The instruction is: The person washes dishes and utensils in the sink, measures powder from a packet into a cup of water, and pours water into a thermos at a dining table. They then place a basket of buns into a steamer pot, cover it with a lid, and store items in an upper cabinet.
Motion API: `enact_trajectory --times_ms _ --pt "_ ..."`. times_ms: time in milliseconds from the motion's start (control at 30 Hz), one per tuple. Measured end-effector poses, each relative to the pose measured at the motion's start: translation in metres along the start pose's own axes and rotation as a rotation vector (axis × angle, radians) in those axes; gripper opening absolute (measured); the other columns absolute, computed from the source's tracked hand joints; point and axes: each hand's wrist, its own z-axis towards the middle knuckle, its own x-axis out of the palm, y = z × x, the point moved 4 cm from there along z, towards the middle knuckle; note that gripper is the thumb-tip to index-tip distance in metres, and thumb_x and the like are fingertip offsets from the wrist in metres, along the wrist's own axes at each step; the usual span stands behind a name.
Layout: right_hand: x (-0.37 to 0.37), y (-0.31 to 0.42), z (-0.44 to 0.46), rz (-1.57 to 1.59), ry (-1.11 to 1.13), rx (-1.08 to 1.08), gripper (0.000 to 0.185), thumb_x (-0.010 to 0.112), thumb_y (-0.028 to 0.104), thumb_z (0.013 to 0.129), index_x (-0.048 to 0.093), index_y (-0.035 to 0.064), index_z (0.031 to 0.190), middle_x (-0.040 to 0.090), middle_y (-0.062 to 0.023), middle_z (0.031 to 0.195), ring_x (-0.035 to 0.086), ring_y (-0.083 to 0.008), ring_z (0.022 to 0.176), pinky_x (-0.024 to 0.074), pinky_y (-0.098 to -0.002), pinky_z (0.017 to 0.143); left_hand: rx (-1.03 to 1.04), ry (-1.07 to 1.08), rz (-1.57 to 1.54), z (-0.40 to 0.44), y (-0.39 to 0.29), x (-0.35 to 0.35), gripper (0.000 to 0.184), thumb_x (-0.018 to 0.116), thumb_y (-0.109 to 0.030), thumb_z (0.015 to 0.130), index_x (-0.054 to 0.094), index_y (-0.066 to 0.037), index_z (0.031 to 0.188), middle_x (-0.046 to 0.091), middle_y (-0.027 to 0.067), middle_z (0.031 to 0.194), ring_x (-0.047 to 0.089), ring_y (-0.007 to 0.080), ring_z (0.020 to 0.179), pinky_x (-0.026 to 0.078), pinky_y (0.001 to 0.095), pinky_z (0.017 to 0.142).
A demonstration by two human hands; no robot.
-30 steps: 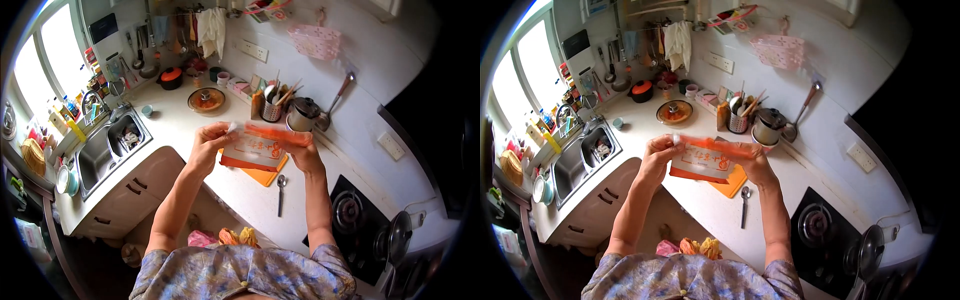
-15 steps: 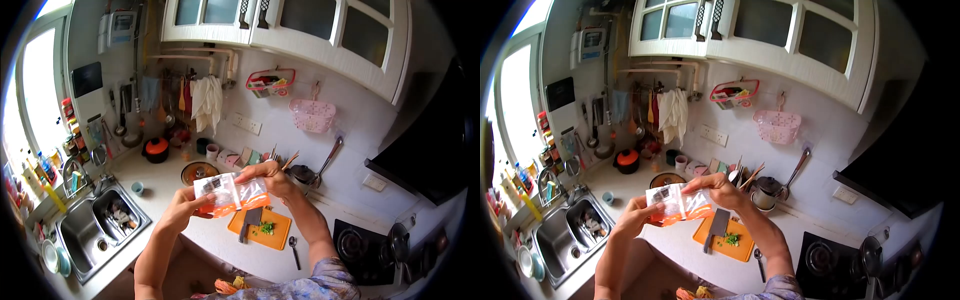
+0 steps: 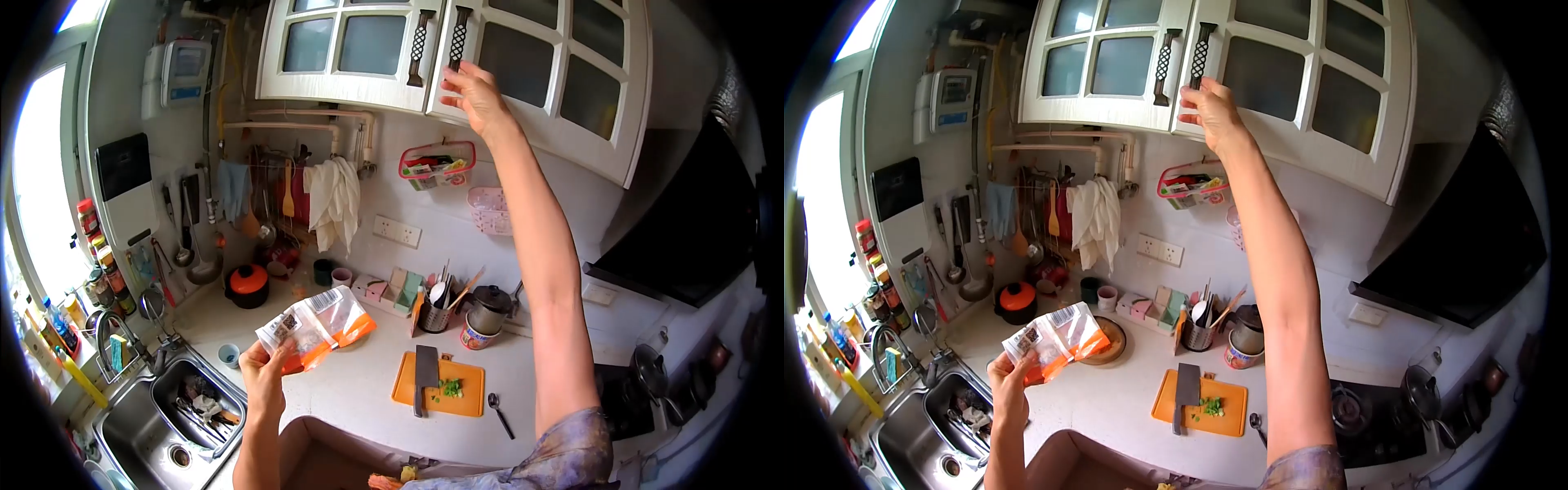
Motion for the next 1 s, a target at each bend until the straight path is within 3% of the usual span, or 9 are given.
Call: enact_trajectory --times_ms 33,267,433,600,667,800,867,967,1000 --pt "0.000 0.001 -0.002 0.071 -0.083 -0.029 0.017 0.060 0.004 0.074 0.047 0.0014 0.085 0.050 -0.0031 0.083 0.048 -0.0110 0.068 0.0401 -0.0229 0.050 0.007 0.002 -0.019 0.000 -0.002 0.000 0.017 0.059 -0.010 0.082 0.061 0.003 0.094 0.064 0.0063 0.080 0.062 0.0115 0.066 0.052 0.0256 0.058" --pt "0.001 0.092 -0.095 -0.059 0.029 -0.292 0.029 0.067 0.013 0.073 0.054 -0.0026 0.093 0.051 -0.0008 0.073 0.040 -0.0030 0.056 0.0281 -0.0179 0.041 -0.014 0.087 -0.034 0.008 0.008 -0.002 0.016 0.060 -0.009 0.082 0.062 0.003 0.092 0.064 0.0062 0.079 0.060 0.0101 0.067 0.051 0.0248 0.060" --pt "-0.059 0.187 -0.218 -0.147 -0.272 -0.480 0.049 0.042 0.029 0.091 0.041 -0.0108 0.120 0.049 -0.0106 0.115 0.035 -0.0051 0.064 0.0257 -0.0147 0.044 -0.052 0.175 -0.053 0.017 0.018 0.012 0.016 0.062 -0.010 0.081 0.062 0.003 0.091 0.064 0.0061 0.079 0.060 0.0103 0.067 0.051 0.0254 0.061" --pt "-0.156 0.250 -0.310 -0.402 -0.707 -0.615 0.058 0.041 0.040 0.091 0.039 -0.0075 0.124 0.049 -0.0155 0.121 0.046 -0.0197 0.113 0.0307 -0.0313 0.100 -0.105 0.270 -0.094 0.025 0.032 0.046 0.017 0.062 -0.011 0.081 0.062 0.003 0.090 0.063 0.0058 0.078 0.059 0.0105 0.066 0.050 0.0256 0.061" --pt "-0.174 0.265 -0.338 -0.354 -1.053 -0.708 0.050 0.045 0.032 0.091 0.042 -0.0073 0.122 0.051 -0.0152 0.119 0.047 -0.0201 0.112 0.0308 -0.0321 0.101 -0.149 0.358 -0.090 0.026 0.040 0.065 0.016 0.062 -0.007 0.081 0.062 0.005 0.092 0.063 0.0055 0.081 0.058 0.0086 0.069 0.048 0.0240 0.064" --pt "-0.173 0.258 -0.383 -0.691 -0.986 -0.905 0.040 0.047 0.023 0.091 0.047 -0.0092 0.115 0.054 -0.0180 0.114 0.050 -0.0239 0.108 0.0381 -0.0352 0.095 -0.182 0.436 -0.143 0.026 0.032 0.108 0.016 0.061 -0.007 0.081 0.062 0.005 0.092 0.064 0.0063 0.082 0.059 0.0097 0.070 0.049 0.0248 0.065" --pt "-0.122 0.225 -0.390 -1.161 -1.148 -1.352 0.036 0.048 0.018 0.089 0.048 -0.0117 0.109 0.054 -0.0221 0.110 0.052 -0.0308 0.105 0.0429 -0.0389 0.090 -0.263 0.483 -0.162 0.029 0.033 0.126 0.018 0.060 -0.007 0.082 0.061 0.006 0.095 0.063 0.0070 0.083 0.059 0.0104 0.069 0.050 0.0235 0.063" --pt "-0.077 0.151 -0.342 -1.423 -0.455 -0.776 0.069 0.068 0.021 0.070 0.037 -0.0106 0.123 0.043 -0.0227 0.123 0.046 -0.0349 0.113 0.0381 -0.0439 0.096 -0.325 0.567 -0.244 0.036 0.030 0.155 0.020 0.059 -0.009 0.082 0.059 0.006 0.095 0.063 0.0092 0.081 0.061 0.0127 0.067 0.051 0.0243 0.058" --pt "-0.076 0.124 -0.325 -1.341 -0.157 -0.609 0.078 0.075 0.015 0.060 0.036 0.0045 0.127 0.031 -0.0202 0.132 0.034 -0.0359 0.121 0.0285 -0.0485 0.100 -0.327 0.562 -0.241 0.038 0.027 0.160 0.020 0.059 -0.009 0.082 0.059 0.006 0.095 0.063 0.0092 0.081 0.061 0.0127 0.067 0.051 0.0243 0.058"
